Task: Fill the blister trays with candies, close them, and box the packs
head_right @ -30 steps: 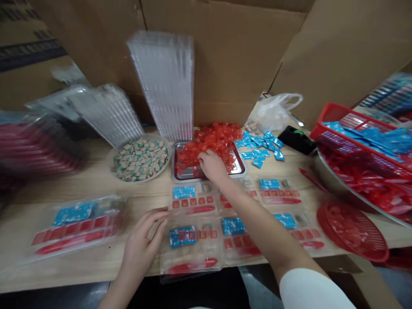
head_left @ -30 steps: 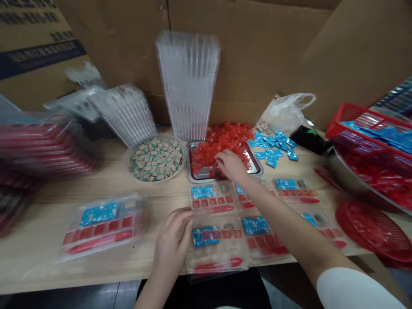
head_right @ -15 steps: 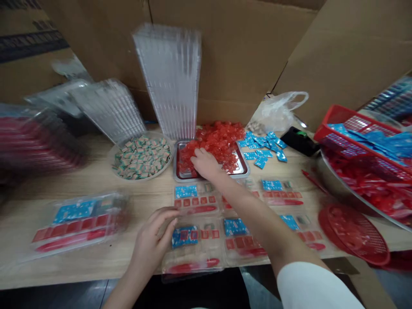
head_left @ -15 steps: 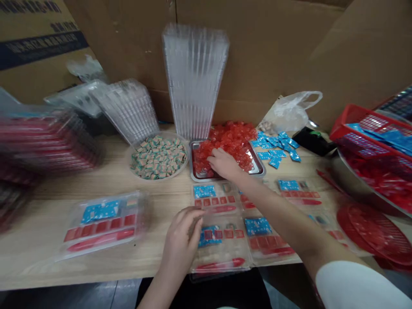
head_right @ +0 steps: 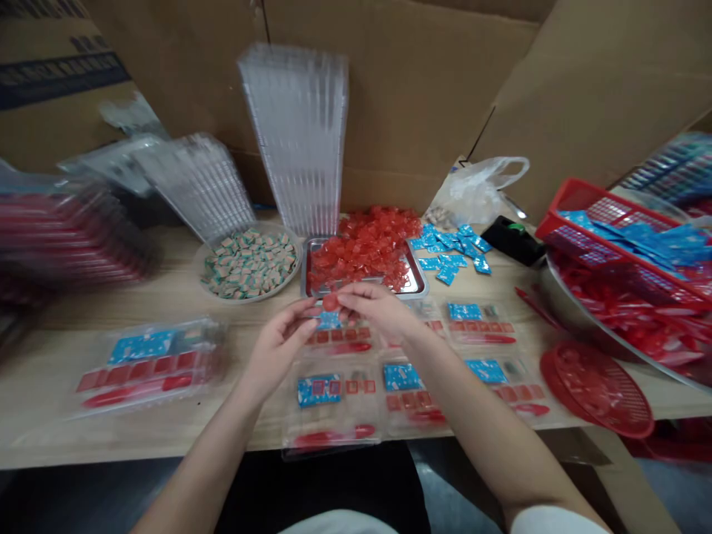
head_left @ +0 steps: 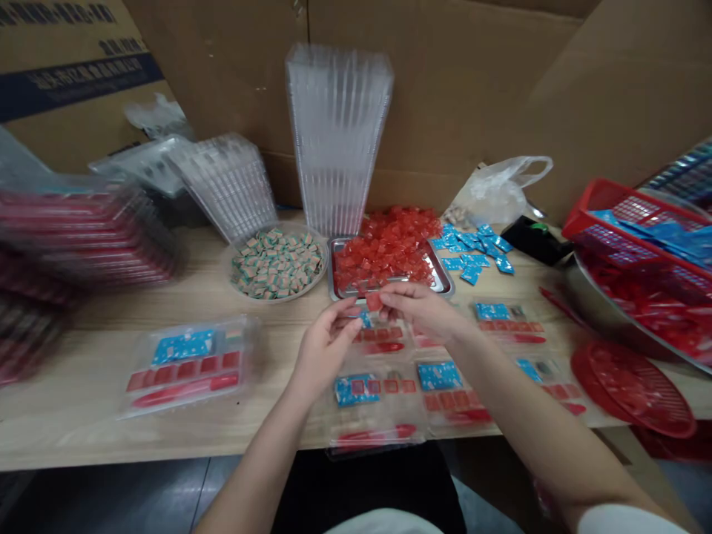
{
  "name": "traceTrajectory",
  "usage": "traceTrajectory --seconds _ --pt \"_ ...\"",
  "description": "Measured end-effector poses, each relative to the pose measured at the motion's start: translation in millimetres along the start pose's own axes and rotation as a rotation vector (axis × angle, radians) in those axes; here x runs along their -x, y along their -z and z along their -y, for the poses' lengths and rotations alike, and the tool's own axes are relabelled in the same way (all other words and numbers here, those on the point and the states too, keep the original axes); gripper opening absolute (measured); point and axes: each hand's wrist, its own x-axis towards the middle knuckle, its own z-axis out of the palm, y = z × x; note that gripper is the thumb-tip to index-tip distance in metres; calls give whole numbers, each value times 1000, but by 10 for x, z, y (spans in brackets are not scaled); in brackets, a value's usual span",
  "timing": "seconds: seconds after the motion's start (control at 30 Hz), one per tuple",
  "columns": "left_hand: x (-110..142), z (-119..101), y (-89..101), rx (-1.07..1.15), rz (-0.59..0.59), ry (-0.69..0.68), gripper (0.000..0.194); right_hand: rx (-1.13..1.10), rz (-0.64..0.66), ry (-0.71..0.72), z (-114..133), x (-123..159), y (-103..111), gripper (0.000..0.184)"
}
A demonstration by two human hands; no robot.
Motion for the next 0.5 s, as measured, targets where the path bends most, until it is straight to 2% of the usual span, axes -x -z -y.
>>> traceTrajectory --seconds 0.1,0.2,0.3,0.37,0.5 --pt "36 -47 -106 160 84 32 30 68 -26 54 37 264 -198 22" --pt "193 -14 -166 228 6 24 23 123 -107 142 19 435 -317 19" --pt "328 28 -200 225 -24 -14 20 74 -197 177 -32 562 -424 20" --pt "382 25 -213 97 -59 -98 15 24 -214 188 -81 645 -510 23" --pt "514 -17 -160 -374 -138 -399 3 -80 -155 134 -219 795 -611 25"
